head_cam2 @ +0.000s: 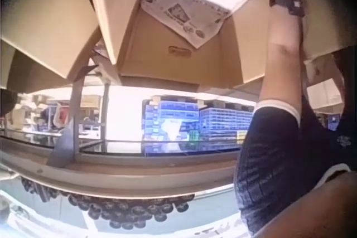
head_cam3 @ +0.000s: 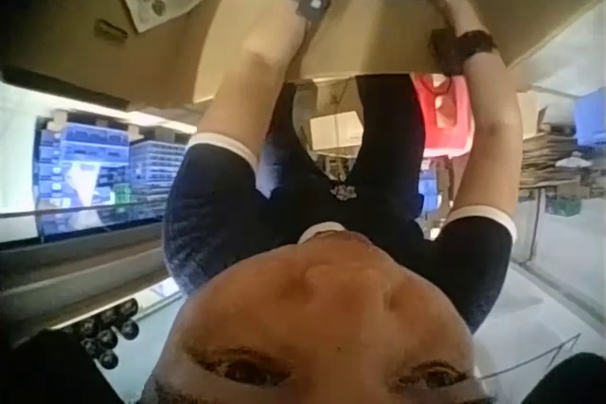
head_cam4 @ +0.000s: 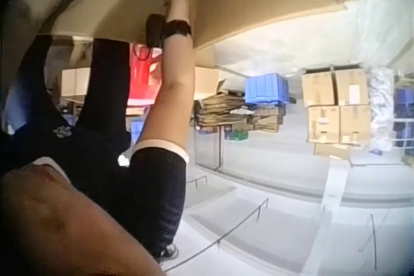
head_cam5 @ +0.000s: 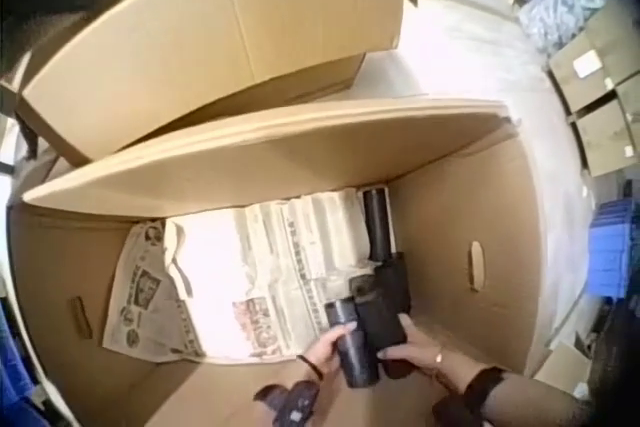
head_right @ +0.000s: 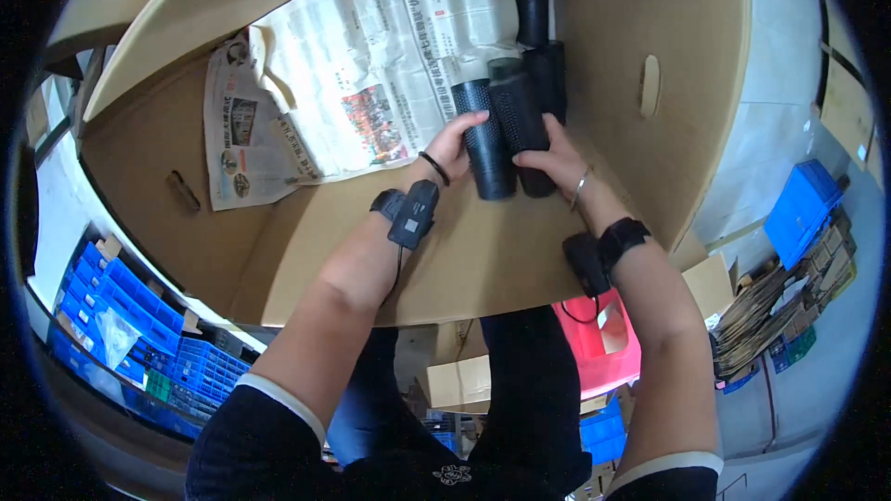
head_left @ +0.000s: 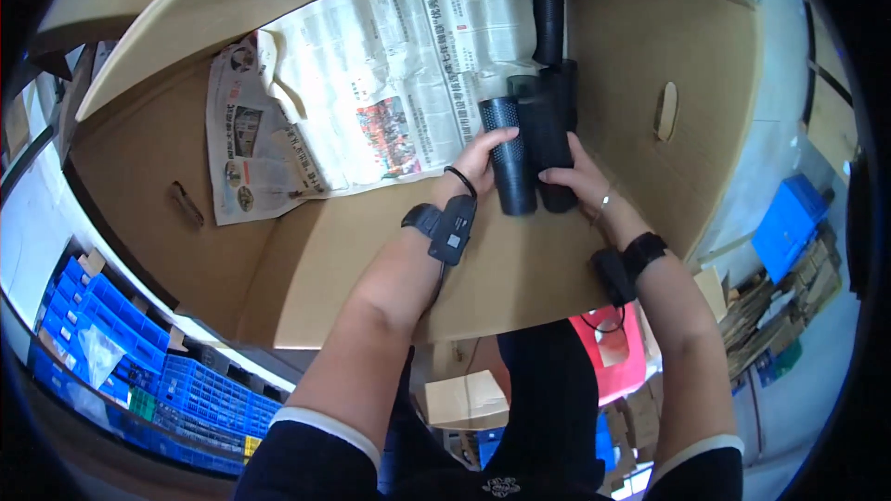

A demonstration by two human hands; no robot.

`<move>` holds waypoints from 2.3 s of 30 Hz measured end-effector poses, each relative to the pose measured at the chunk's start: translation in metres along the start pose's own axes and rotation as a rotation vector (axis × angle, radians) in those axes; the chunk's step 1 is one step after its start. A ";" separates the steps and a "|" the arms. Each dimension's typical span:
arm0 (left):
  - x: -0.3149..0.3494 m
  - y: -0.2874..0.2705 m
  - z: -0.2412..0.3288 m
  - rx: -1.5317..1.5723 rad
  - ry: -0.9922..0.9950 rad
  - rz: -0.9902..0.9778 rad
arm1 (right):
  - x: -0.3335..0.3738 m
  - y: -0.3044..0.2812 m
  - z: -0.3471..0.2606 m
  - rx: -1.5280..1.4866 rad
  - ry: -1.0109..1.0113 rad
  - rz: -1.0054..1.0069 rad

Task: The person assembles microphones by fitting black mesh cylinders into shock mounts and rotating them to secure the fit. After assembling several units, the person places them into a cardboard box and rearranges the microphones inside.

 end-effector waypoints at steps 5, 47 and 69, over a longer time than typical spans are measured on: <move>-0.028 0.007 0.006 -0.061 0.234 0.015 | -0.041 -0.044 -0.016 0.277 -0.091 0.076; 0.186 0.014 0.025 0.165 0.129 -0.309 | 0.129 0.043 -0.130 -0.014 -0.085 -0.349; 0.810 -0.052 -0.215 0.840 0.707 -0.414 | 0.709 0.246 -0.160 0.443 0.128 -0.991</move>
Point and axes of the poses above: each hand's wrist, its own x-axis away from the middle knuckle, its own y-axis out of the palm, z = x × y, the point moved 5 cm from there along -x, towards the middle knuckle, and after that the axes turned 14 degrees about z, right-handed, at the moved point
